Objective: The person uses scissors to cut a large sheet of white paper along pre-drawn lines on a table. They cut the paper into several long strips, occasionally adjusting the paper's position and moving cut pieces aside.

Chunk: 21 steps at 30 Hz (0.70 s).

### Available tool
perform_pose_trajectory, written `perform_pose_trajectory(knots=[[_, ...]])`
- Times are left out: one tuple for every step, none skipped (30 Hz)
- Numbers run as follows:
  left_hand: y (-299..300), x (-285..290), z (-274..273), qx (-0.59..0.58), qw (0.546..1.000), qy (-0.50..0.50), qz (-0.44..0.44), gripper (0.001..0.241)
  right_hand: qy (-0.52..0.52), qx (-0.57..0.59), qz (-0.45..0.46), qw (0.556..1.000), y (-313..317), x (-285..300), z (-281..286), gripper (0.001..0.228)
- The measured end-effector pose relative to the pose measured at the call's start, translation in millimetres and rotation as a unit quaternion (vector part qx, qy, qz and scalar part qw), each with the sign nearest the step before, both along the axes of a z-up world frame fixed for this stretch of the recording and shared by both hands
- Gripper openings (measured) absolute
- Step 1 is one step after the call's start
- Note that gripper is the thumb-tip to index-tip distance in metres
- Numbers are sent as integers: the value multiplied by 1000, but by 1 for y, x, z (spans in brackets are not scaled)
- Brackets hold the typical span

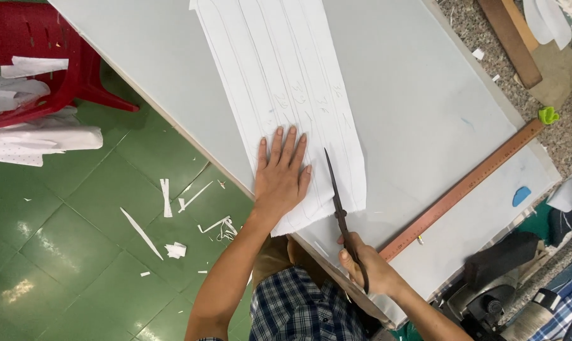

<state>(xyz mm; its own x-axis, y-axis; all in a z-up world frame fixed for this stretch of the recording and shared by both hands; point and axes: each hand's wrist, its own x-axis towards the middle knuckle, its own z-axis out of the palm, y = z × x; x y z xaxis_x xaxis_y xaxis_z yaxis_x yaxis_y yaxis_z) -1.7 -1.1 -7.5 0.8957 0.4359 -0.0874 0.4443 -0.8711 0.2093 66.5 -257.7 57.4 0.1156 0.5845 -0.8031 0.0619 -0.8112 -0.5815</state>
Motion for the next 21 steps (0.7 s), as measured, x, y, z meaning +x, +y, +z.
perform_pose_trajectory(knots=[[1, 0, 1, 1, 1000, -1, 0, 65, -1, 1, 0, 1000, 0, -1, -1, 72], [1, 0, 2, 0, 1000, -5, 0, 65, -9, 9, 0, 1000, -1, -2, -2, 71], [1, 0, 2, -1, 1000, -9, 0, 64, -18, 17, 0, 1000, -2, -2, -3, 71], [1, 0, 2, -1, 1000, -9, -1, 64, -18, 16, -1, 1000, -2, -3, -2, 71], [1, 0, 2, 1, 1000, -11, 0, 64, -19, 14, -4, 1000, -2, -3, -2, 68], [1, 0, 2, 3, 1000, -14, 0, 64, -20, 11, -7, 1000, -1, -3, -2, 65], [1, 0, 2, 3, 1000, -14, 0, 64, -20, 11, -8, 1000, -2, -3, -2, 65], [1, 0, 2, -1, 1000, -12, -1, 65, -25, 14, -7, 1000, -3, -3, -3, 61], [1, 0, 1, -4, 1000, -11, -1, 65, -30, 18, -7, 999, -4, -2, -4, 57], [1, 0, 2, -5, 1000, -9, 0, 65, -28, 16, -5, 999, -3, -3, -2, 57], [1, 0, 2, -1, 1000, -10, 1, 65, -29, 7, -8, 1000, -2, -3, -1, 59], [1, 0, 3, 3, 1000, -10, 2, 65, -29, -1, -9, 1000, 0, -3, -1, 62], [1, 0, 3, 3, 1000, -8, 5, 65, -28, -1, -6, 1000, -1, -3, -1, 62], [1, 0, 4, 6, 1000, -14, 4, 65, -34, 3, -2, 999, -1, -3, -1, 62], [2, 0, 5, 9, 1000, -20, 2, 65, -40, 8, 1, 999, -1, -3, -2, 63], [2, 0, 5, 9, 1000, -18, 4, 65, -38, 8, 2, 999, 0, -3, 0, 63], [2, 0, 5, 8, 1000, -6, 2, 66, -45, -3, 0, 999, 1, -3, 2, 62], [2, 1, 4, 6, 1000, 6, 0, 66, -52, -15, -3, 999, 2, -3, 3, 62], [3, 0, 5, 5, 1000, 7, 0, 66, -51, -16, -2, 999, 1, -4, 1, 62], [3, 1, 6, 0, 1000, -3, 0, 66, -60, 12, -7, 998, -1, -4, 0, 54], [3, 1, 7, -5, 1000, -13, 0, 66, -70, 39, -12, 997, -3, -4, -1, 47]])
